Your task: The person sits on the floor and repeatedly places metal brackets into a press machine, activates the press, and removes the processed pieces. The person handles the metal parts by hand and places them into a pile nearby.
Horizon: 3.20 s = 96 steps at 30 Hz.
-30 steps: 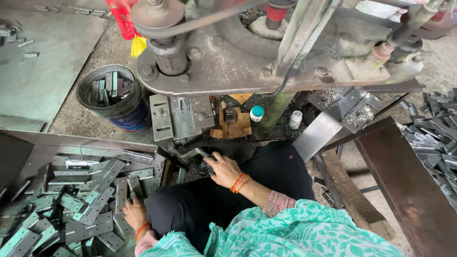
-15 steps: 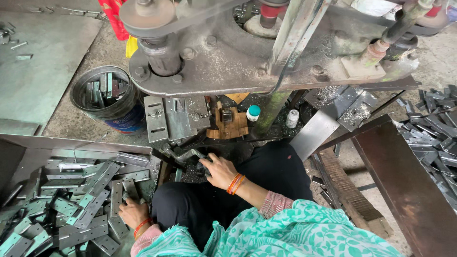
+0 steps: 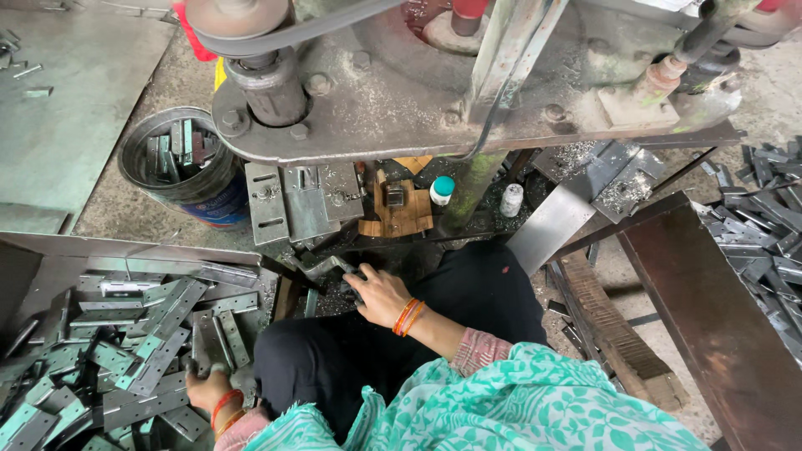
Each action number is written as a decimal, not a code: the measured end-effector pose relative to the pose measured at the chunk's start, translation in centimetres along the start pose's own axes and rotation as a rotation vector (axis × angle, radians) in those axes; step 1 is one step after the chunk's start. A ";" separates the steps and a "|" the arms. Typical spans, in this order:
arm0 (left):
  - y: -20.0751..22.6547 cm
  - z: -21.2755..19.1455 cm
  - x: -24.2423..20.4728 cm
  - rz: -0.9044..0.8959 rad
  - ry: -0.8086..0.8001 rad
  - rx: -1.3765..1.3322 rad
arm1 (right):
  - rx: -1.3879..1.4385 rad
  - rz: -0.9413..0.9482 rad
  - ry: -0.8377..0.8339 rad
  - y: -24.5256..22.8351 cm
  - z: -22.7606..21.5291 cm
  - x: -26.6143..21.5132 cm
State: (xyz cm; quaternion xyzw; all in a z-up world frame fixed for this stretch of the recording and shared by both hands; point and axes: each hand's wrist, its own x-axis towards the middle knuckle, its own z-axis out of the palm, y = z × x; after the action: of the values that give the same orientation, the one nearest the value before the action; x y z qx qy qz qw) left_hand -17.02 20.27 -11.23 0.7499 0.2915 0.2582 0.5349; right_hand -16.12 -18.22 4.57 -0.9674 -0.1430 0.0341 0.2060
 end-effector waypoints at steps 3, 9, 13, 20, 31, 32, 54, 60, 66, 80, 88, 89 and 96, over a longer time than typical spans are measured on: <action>0.8 -0.7 1.3 -0.198 -0.013 -0.394 | -0.007 0.007 -0.013 0.0 0.2 0.0; 7.0 -2.7 2.4 -0.099 -0.174 -0.570 | -0.003 0.006 -0.005 0.1 0.2 0.1; 11.9 1.0 2.8 -0.077 -0.406 -0.630 | 0.011 0.014 -0.020 0.1 0.3 0.0; 14.5 17.1 1.5 -0.017 -0.596 -0.547 | 0.024 0.005 -0.008 0.2 0.1 0.0; 19.0 15.9 -5.3 0.758 -0.544 0.578 | 0.005 -0.031 0.056 -0.4 -1.3 -0.6; 19.4 15.9 -5.2 0.799 -0.549 0.635 | 0.011 -0.018 0.061 -0.6 -1.7 -0.5; 18.0 20.0 -2.9 0.941 -0.523 0.671 | -0.055 0.209 -0.317 1.3 5.3 -5.9; 17.6 21.4 -3.1 0.913 -0.417 0.759 | -0.062 0.092 -0.174 1.0 -0.7 -4.2; 18.9 23.5 -2.1 0.853 -0.420 0.810 | -0.053 0.151 -0.318 1.7 2.0 -4.5; 17.6 26.4 -1.2 0.836 -0.467 0.829 | -0.072 0.055 -0.254 2.0 -1.3 -3.2; 18.1 27.0 0.0 0.862 -0.452 0.764 | -0.063 0.224 -0.424 2.5 6.1 -5.4; 18.2 26.8 0.0 0.862 -0.451 0.788 | -0.081 0.220 -0.420 2.7 6.0 -5.2; 18.8 26.2 -0.9 0.851 -0.454 0.868 | -0.053 0.091 -0.370 1.7 -0.1 -3.7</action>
State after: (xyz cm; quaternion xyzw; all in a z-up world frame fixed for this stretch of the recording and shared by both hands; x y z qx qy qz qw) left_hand 3.73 -2.26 -1.10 0.9838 -0.0733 0.1415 0.0825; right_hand -19.15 -20.84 4.00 -0.9552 -0.1356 0.2167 0.1491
